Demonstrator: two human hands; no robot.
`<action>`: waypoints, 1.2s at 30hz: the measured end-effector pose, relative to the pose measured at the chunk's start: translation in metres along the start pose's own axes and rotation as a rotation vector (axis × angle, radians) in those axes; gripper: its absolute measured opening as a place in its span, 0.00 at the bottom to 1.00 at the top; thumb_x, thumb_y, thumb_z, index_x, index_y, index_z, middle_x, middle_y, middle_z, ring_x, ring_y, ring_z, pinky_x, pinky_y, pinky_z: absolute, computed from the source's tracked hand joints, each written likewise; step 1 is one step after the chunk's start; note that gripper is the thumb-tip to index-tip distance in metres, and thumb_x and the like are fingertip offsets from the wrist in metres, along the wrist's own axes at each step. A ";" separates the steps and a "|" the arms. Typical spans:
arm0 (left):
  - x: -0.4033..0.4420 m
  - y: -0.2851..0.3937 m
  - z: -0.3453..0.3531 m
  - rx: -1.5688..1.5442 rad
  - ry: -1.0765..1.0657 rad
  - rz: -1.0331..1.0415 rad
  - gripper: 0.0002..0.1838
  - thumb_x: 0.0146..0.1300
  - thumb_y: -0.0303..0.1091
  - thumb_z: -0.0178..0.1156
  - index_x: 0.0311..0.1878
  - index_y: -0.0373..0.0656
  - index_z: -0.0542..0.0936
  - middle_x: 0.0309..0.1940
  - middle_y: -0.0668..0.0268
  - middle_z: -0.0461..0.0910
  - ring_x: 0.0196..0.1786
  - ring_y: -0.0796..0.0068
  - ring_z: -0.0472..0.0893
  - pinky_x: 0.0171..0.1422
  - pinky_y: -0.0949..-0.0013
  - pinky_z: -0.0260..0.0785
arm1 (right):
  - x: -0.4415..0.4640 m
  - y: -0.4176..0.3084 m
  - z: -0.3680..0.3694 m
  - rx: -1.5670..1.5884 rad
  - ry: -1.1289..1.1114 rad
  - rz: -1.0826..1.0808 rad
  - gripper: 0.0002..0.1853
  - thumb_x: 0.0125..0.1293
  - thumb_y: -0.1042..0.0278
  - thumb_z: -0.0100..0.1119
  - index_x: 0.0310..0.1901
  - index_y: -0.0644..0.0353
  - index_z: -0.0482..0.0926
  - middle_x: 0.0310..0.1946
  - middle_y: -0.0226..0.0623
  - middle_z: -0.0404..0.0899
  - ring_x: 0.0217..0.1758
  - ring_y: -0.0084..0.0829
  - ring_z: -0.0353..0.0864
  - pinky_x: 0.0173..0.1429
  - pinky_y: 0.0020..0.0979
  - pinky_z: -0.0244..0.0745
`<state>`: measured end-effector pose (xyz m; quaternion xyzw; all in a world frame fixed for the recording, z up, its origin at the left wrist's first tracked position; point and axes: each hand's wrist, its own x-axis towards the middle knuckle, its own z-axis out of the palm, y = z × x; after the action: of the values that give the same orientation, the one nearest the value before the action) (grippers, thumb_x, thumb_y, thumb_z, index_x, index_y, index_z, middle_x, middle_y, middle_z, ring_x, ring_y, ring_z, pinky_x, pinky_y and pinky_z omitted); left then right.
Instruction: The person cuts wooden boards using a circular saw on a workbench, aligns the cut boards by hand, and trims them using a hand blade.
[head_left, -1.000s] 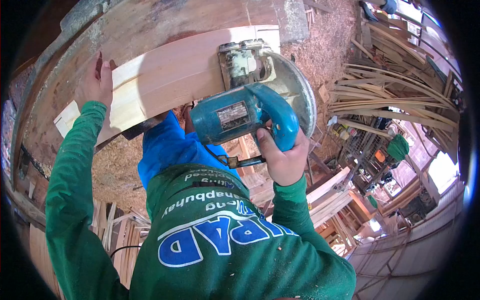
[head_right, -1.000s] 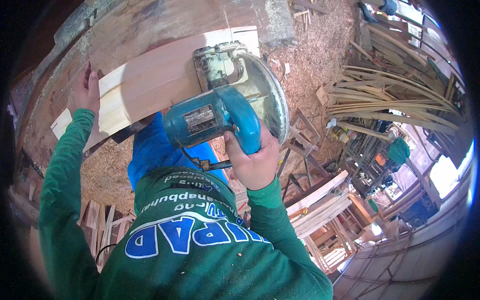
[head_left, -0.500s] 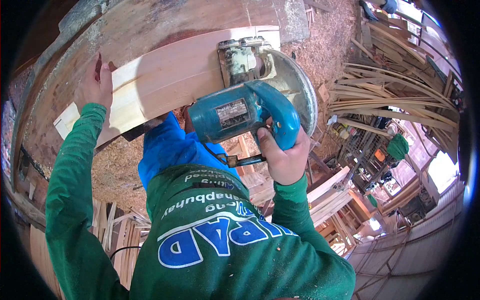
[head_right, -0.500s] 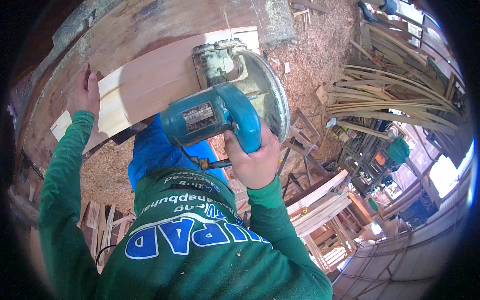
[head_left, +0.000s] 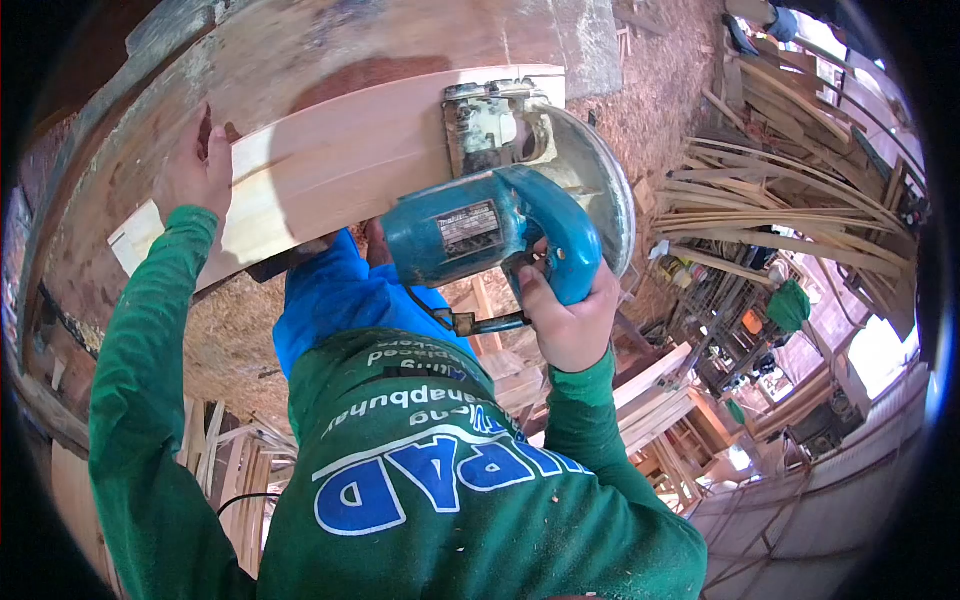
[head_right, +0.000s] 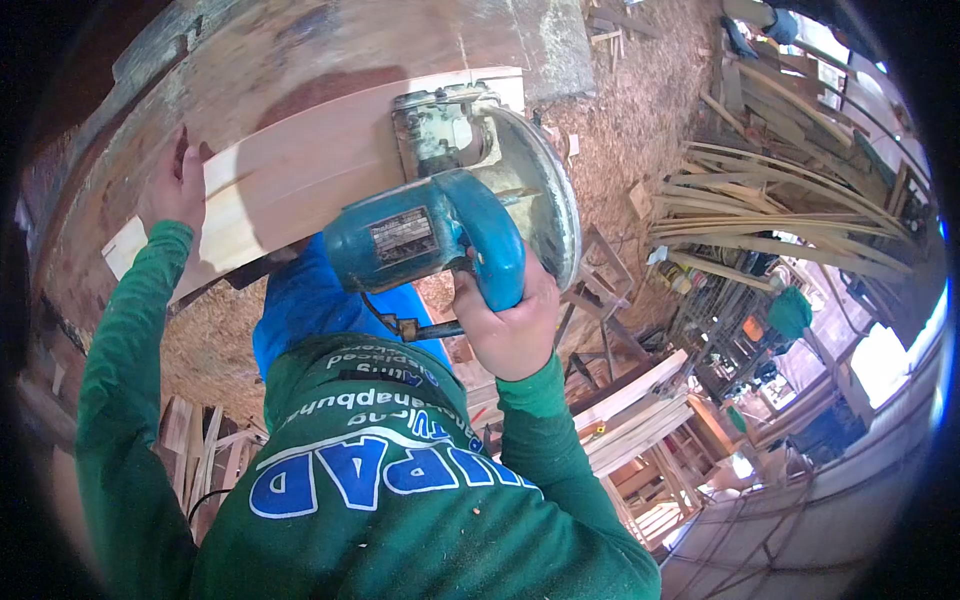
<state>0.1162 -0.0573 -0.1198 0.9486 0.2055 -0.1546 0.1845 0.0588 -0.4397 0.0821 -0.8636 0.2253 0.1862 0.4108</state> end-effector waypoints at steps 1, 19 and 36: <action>0.000 -0.003 0.002 -0.005 0.011 0.010 0.30 0.75 0.57 0.51 0.75 0.56 0.76 0.55 0.54 0.87 0.57 0.49 0.86 0.64 0.51 0.75 | 0.001 0.001 0.000 -0.007 -0.002 -0.003 0.16 0.57 0.73 0.69 0.49 0.64 0.83 0.34 0.42 0.87 0.34 0.32 0.84 0.46 0.35 0.80; -0.006 -0.001 0.001 0.039 0.030 0.046 0.30 0.75 0.56 0.51 0.75 0.53 0.76 0.57 0.52 0.86 0.60 0.46 0.84 0.66 0.48 0.73 | 0.006 -0.005 0.003 0.012 0.003 -0.026 0.15 0.58 0.75 0.70 0.48 0.65 0.83 0.34 0.39 0.87 0.35 0.25 0.83 0.45 0.31 0.80; -0.008 -0.006 0.004 0.086 0.039 0.102 0.31 0.76 0.53 0.51 0.78 0.54 0.72 0.56 0.48 0.86 0.56 0.42 0.85 0.62 0.46 0.74 | 0.017 -0.012 0.004 -0.052 0.016 -0.071 0.15 0.56 0.74 0.68 0.46 0.64 0.83 0.31 0.44 0.85 0.32 0.37 0.85 0.43 0.37 0.80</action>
<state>0.1058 -0.0567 -0.1224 0.9677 0.1535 -0.1350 0.1472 0.0785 -0.4338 0.0787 -0.8828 0.1927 0.1704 0.3929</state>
